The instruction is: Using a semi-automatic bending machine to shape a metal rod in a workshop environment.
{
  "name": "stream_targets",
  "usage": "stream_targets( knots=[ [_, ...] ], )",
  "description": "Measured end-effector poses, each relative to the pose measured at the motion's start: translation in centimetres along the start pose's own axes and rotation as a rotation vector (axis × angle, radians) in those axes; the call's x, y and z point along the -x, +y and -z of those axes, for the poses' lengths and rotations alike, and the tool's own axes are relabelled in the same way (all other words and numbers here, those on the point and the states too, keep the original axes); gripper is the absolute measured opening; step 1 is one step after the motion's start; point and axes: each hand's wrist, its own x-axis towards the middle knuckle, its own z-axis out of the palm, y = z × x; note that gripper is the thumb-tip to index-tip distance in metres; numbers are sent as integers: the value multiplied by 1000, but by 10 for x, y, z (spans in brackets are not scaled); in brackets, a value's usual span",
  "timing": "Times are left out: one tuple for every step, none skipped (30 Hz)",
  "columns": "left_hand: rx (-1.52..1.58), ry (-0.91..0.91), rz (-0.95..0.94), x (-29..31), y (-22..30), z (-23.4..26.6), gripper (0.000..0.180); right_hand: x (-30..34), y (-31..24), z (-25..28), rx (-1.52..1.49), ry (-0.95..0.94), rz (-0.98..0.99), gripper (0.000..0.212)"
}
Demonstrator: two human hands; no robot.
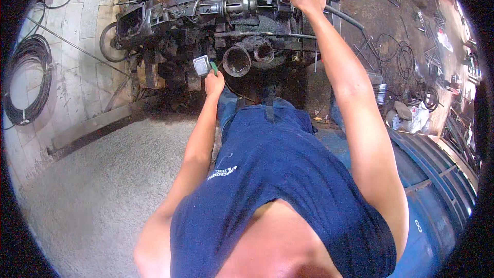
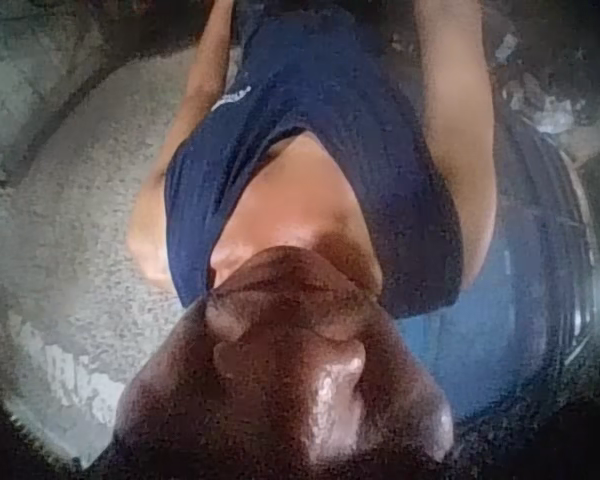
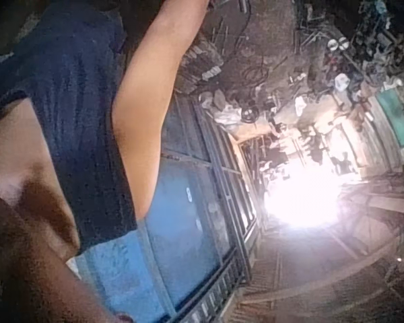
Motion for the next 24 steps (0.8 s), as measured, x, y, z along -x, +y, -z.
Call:
stream_targets(
  knots=[
    [-1,-1,-3,0,0,1,44,0,-1,0,-1,4,5,69],
    [-2,-1,-6,0,1,1,43,1,-2,0,-2,8,10,70],
    [-1,0,-5,0,0,1,43,0,-1,0,-2,8,13,70],
    [9,7,-4,1,-1,1,43,0,-1,0,-10,-7,5,70],
    [20,14,-3,1,-1,1,43,0,0,0,-17,-22,-3,70],
    [19,10,-4,2,1,2,43,0,2,-1,-16,-23,-7,70],
    [29,0,4,3,4,4,42,0,4,-3,-10,-9,-12,70],
    [38,-10,12,5,7,6,42,0,7,-5,-5,5,-18,69],
    [39,-10,11,5,6,4,42,0,7,-5,-5,6,-19,69],
    [38,2,26,5,5,3,42,0,7,-5,-21,14,-19,69],
    [37,14,42,5,5,1,42,-1,7,-6,-37,21,-20,69],
    [35,15,43,3,2,-1,42,-2,7,-6,-39,21,-19,69],
    [29,15,35,0,1,-3,42,-4,9,-6,-33,33,-7,69],
    [23,15,27,-2,-2,-5,42,-5,9,-7,-27,46,5,69],
    [29,3,53,1,1,-2,42,-3,8,-5,-26,42,5,69],
    [29,1,56,2,1,-3,42,-2,7,-3,-24,20,12,70],
    [15,0,54,2,3,-2,42,-1,4,-2,-21,-1,19,70],
    [1,1,46,1,4,-2,42,-1,3,-2,-21,-1,16,70],
    [0,-1,44,1,4,-1,42,-2,2,-2,-17,-6,9,70],
    [-1,-9,51,2,4,0,42,-2,1,-2,-13,-11,2,70],
    [0,-18,58,1,5,1,42,-3,1,-3,-13,-11,2,70],
    [1,-18,57,1,6,1,42,-2,1,-5,-7,7,11,70],
    [7,-21,62,1,7,1,41,-3,1,-6,-1,25,20,70],
    [12,-26,70,2,8,2,41,-2,1,-5,1,22,21,70]
  ],
)
